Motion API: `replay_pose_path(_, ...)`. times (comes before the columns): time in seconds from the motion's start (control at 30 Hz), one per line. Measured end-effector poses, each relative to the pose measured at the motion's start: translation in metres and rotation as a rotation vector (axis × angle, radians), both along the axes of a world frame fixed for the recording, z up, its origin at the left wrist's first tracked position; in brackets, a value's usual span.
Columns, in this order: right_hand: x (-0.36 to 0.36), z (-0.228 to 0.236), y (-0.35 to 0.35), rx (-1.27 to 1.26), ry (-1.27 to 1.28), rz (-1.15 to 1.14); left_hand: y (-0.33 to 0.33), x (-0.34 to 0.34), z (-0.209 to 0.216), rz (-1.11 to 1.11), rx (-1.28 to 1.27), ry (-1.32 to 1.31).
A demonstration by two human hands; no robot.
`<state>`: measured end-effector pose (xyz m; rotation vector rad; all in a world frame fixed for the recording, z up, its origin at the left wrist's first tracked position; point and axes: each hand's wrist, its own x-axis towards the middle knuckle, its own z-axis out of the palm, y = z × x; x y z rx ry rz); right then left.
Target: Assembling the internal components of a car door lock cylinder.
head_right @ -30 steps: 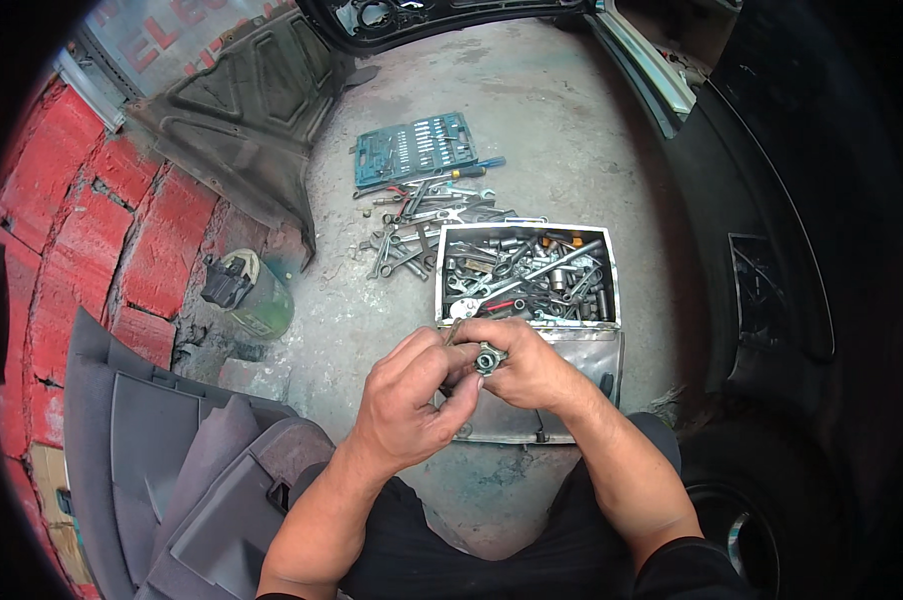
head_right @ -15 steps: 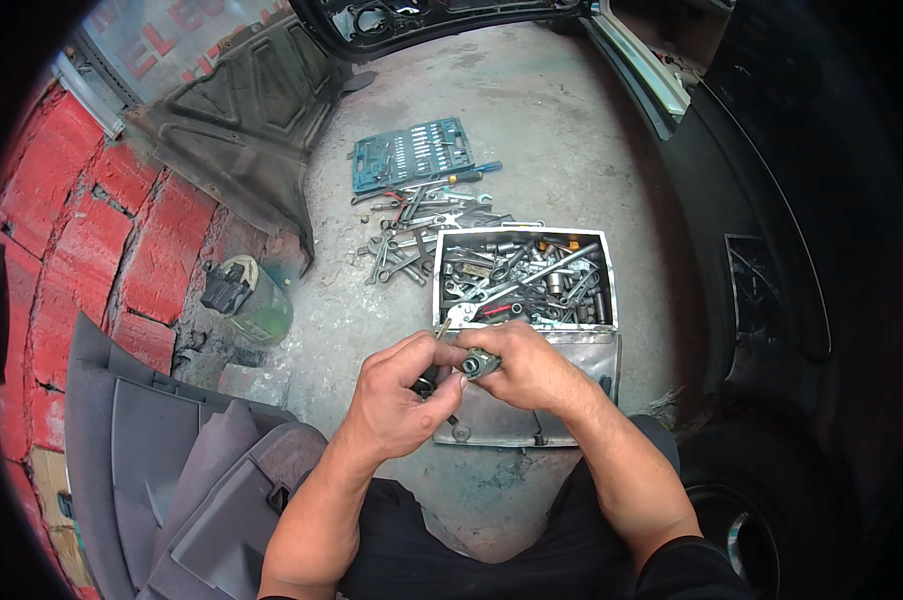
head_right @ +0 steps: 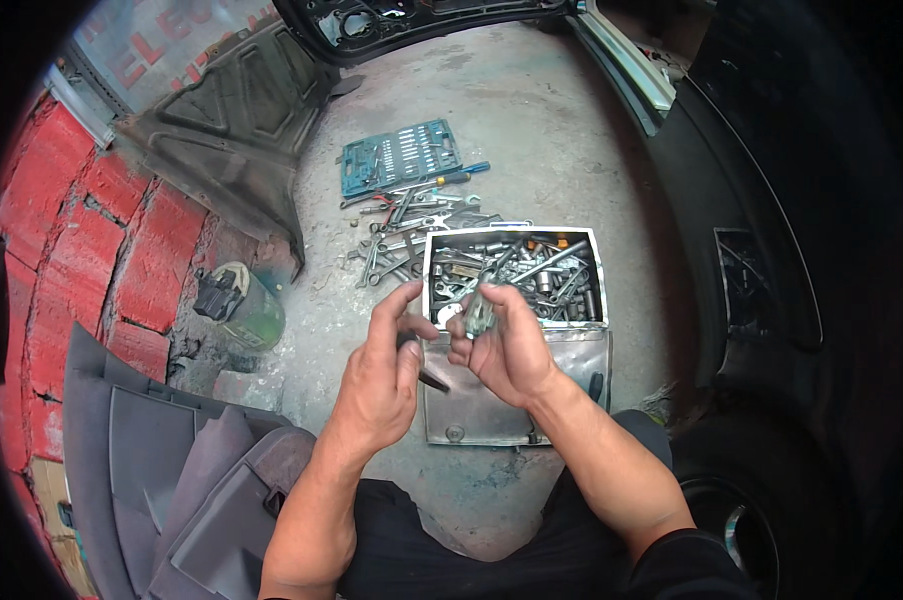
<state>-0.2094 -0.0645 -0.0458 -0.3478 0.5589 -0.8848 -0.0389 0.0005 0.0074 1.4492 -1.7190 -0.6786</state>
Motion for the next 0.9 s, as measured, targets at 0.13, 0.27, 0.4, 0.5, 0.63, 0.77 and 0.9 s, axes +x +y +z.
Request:
replay_pose_path(0.13, -0.006, -0.008, -0.009, 0.023, -0.034, -0.06, 0.005, -0.002, -0.026, 0.026, -0.034, -0.076)
replay_pose_path(0.27, -0.004, -0.001, -0.004, -0.001, -0.03, -0.075, 0.002, -0.008, -0.031, 0.031, -0.015, -0.118)
replay_pose_path(0.4, -0.004, -0.004, 0.001, -0.111, -0.088, -0.094, 0.001, -0.026, -0.028, 0.127, -0.092, -0.004)
replay_pose_path(0.5, -0.004, -0.007, 0.002, -0.187, -0.103, -0.069, 0.0, -0.025, -0.031, 0.148, -0.154, -0.014)
replay_pose_path(0.63, -0.004, -0.009, 0.002, -0.259, -0.044, -0.067, 0.0, -0.022, -0.029, 0.124, -0.144, -0.083)
replay_pose_path(0.77, 0.003, -0.01, 0.008, -0.238, -0.06, -0.053, 0.001, -0.021, -0.034, 0.147, -0.21, -0.237)
replay_pose_path(0.9, 0.006, -0.014, 0.009, -0.237, 0.01, -0.035, -0.007, -0.007, -0.032, -0.029, -0.244, -0.333)
